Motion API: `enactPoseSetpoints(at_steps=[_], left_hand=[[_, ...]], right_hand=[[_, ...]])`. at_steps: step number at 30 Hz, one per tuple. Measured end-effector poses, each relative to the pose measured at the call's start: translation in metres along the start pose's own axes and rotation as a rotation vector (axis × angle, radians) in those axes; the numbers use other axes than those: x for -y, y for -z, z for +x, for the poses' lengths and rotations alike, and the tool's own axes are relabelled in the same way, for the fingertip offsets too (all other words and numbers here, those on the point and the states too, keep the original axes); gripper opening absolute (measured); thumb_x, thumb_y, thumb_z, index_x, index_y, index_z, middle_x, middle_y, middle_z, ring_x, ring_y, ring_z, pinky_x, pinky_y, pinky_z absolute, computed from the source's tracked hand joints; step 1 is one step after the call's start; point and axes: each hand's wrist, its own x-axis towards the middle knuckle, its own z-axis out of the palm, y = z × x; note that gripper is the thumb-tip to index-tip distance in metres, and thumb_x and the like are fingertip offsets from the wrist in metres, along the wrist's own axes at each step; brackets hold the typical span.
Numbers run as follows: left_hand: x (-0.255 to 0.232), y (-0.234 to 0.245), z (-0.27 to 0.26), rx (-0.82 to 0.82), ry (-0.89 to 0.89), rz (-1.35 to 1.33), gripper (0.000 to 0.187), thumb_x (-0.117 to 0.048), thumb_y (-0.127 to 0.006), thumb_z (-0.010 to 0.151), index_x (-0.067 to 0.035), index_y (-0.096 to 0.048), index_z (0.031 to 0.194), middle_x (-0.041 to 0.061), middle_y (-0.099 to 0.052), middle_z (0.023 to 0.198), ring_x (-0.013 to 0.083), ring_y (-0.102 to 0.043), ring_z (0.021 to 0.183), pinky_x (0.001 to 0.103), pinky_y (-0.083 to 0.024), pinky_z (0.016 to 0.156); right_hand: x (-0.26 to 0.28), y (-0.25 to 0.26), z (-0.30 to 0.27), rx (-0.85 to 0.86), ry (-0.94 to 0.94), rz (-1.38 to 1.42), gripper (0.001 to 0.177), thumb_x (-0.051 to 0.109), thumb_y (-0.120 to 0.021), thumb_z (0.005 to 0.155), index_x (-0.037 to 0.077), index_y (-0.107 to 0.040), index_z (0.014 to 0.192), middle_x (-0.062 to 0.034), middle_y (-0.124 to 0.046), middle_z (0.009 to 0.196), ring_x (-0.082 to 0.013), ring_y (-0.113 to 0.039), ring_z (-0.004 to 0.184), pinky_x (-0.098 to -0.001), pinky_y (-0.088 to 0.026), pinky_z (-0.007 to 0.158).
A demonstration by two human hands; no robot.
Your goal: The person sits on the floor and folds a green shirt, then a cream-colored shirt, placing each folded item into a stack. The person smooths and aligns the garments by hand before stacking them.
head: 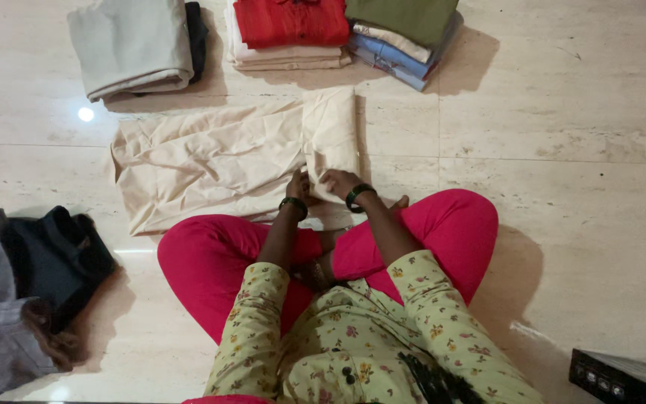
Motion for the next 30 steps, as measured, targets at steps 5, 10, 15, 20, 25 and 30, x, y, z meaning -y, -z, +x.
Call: enactPoseSetpoints(at_steps=[5,10,15,20,25,30], left_hand=[[-0.006,0.003,-0.002,-0.078,-0.199,0.184,0.062,-0.062,-0.060,0.099,-0.006,-0.072,0.125,0.009,-0.060,0.097,0.0228,-0.053,0.078,0.037,-0.043,0.064],[0.011,0.000,-0.002,-0.235,-0.558,0.780,0.071,-0.044,-0.088,0.074,-0.002,-0.058,0.124,0.015,-0.073,0.109,0.0265,-0.072,0.093,0.038,-0.059,0.080],[0.018,0.009,0.004,-0.278,-0.631,1.036,0.079,-0.039,-0.092,0.062,-0.005,-0.060,0.126,0.019,-0.074,0.117,0.0300,-0.072,0.105,0.040,-0.057,0.090],[0.027,0.015,0.016,-0.276,-0.243,1.446,0.073,-0.044,-0.096,0.063,-0.008,-0.066,0.119,0.019,-0.070,0.123,0.0338,-0.067,0.114,0.043,-0.054,0.098],[0.028,0.015,0.021,-0.275,-0.273,1.568,0.065,-0.039,-0.092,0.062,-0.010,-0.070,0.116,0.017,-0.072,0.120,0.0343,-0.068,0.115,0.044,-0.055,0.098],[0.021,0.008,0.022,-0.247,-0.254,1.574,0.066,-0.038,-0.094,0.062,-0.009,-0.069,0.115,0.017,-0.072,0.118,0.0346,-0.069,0.112,0.043,-0.055,0.097]], right_hand=[[-0.005,-0.009,0.002,0.242,0.040,0.362,0.025,0.002,-0.050,0.100,0.009,-0.072,0.109,-0.0037,-0.075,0.100,-0.0151,-0.068,0.088,-0.0324,-0.051,0.074],[-0.002,0.023,0.011,-0.647,0.346,0.316,0.013,0.013,-0.061,0.101,0.011,-0.073,0.107,-0.0049,-0.075,0.107,-0.0210,-0.068,0.101,-0.0380,-0.055,0.090],[0.017,0.001,0.012,-0.933,0.297,-0.478,0.049,0.040,-0.063,0.102,0.018,-0.058,0.145,-0.0123,-0.051,0.156,-0.0339,-0.047,0.141,-0.0604,-0.037,0.113],[0.021,-0.016,0.035,-0.738,0.228,-0.654,0.071,0.052,-0.055,0.101,0.026,-0.031,0.162,-0.0039,-0.022,0.171,-0.0293,-0.019,0.158,-0.0671,-0.010,0.122],[0.015,-0.025,0.046,-0.594,0.126,-0.748,0.073,0.055,-0.051,0.100,0.029,-0.027,0.164,0.0007,-0.019,0.172,-0.0265,-0.013,0.159,-0.0647,-0.005,0.124],[0.013,-0.021,0.051,-0.604,0.145,-0.761,0.071,0.055,-0.050,0.101,0.031,-0.028,0.163,0.0018,-0.019,0.172,-0.0254,-0.013,0.159,-0.0647,-0.004,0.124]])
